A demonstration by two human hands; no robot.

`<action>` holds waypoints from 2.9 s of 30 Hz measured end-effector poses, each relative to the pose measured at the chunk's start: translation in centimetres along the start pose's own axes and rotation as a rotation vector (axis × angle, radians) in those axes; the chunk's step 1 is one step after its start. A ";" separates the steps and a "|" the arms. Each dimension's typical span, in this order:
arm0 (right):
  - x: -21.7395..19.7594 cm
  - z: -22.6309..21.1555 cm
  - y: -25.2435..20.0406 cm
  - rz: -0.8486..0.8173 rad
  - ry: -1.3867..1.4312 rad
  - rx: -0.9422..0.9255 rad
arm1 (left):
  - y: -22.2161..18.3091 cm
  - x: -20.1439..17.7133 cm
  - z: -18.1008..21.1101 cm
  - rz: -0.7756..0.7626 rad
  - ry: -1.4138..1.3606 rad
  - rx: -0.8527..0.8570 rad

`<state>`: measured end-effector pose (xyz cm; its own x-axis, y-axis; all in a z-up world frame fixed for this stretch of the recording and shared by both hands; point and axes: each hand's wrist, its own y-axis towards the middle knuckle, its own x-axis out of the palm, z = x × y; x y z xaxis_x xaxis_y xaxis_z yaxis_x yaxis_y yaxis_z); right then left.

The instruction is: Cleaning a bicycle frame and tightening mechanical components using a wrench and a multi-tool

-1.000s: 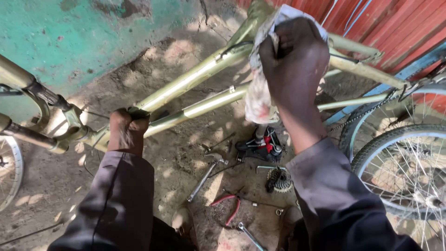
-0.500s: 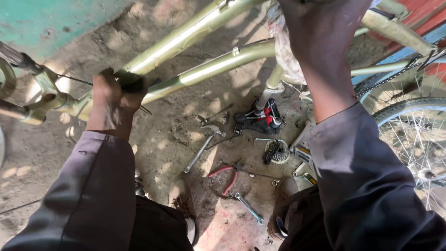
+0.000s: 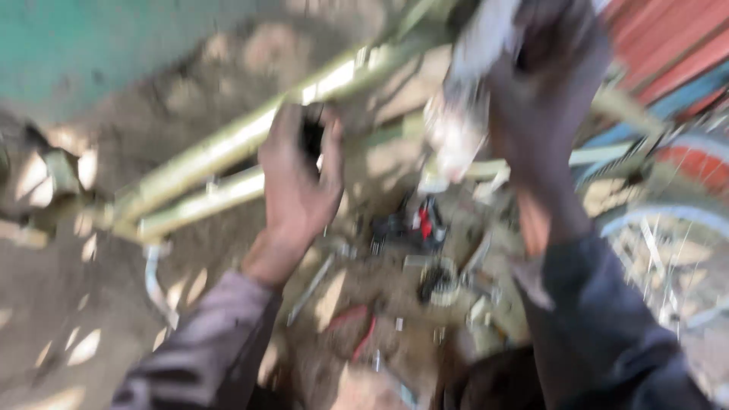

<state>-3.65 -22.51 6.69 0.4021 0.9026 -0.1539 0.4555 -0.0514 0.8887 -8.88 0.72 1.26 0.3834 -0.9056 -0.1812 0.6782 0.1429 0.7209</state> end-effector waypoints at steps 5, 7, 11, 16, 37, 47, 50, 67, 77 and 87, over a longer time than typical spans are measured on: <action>0.1 -5.4 2.9 0.234 0.466 0.497 | 3.0 0.5 -1.4 0.147 0.186 0.171; 0.4 -6.7 4.2 0.541 0.467 0.875 | 3.7 0.9 -2.3 0.204 0.245 0.178; -1.0 -1.2 1.8 0.568 0.496 1.040 | 5.0 2.8 -2.5 0.212 0.245 0.156; 0.9 -2.2 0.8 0.171 0.132 0.700 | 5.0 5.3 -4.7 0.156 0.105 0.085; 1.5 -3.4 0.4 -0.636 -1.001 0.402 | 6.3 5.4 0.8 -0.023 -0.029 0.155; -3.6 -7.1 2.6 -1.582 -0.667 0.630 | 7.0 7.4 3.0 -0.050 0.168 0.361; -4.4 -6.6 3.8 -1.522 -0.664 0.699 | 7.4 7.9 4.4 -0.038 0.173 0.438; 1.1 -4.2 2.2 -0.218 -0.676 0.164 | 6.2 8.4 -0.8 0.056 0.026 0.166; 2.5 -4.7 2.6 -0.211 -0.852 0.276 | 6.9 7.0 0.9 0.054 -0.062 0.108; 0.5 -2.1 2.1 -0.192 -0.487 0.116 | 7.4 6.4 1.2 0.032 -0.106 0.096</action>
<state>-4.12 -21.24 9.39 0.6122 0.5988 -0.5164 0.6312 0.0233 0.7753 -2.13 -4.54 6.26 0.3315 -0.9392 -0.0892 0.6021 0.1378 0.7864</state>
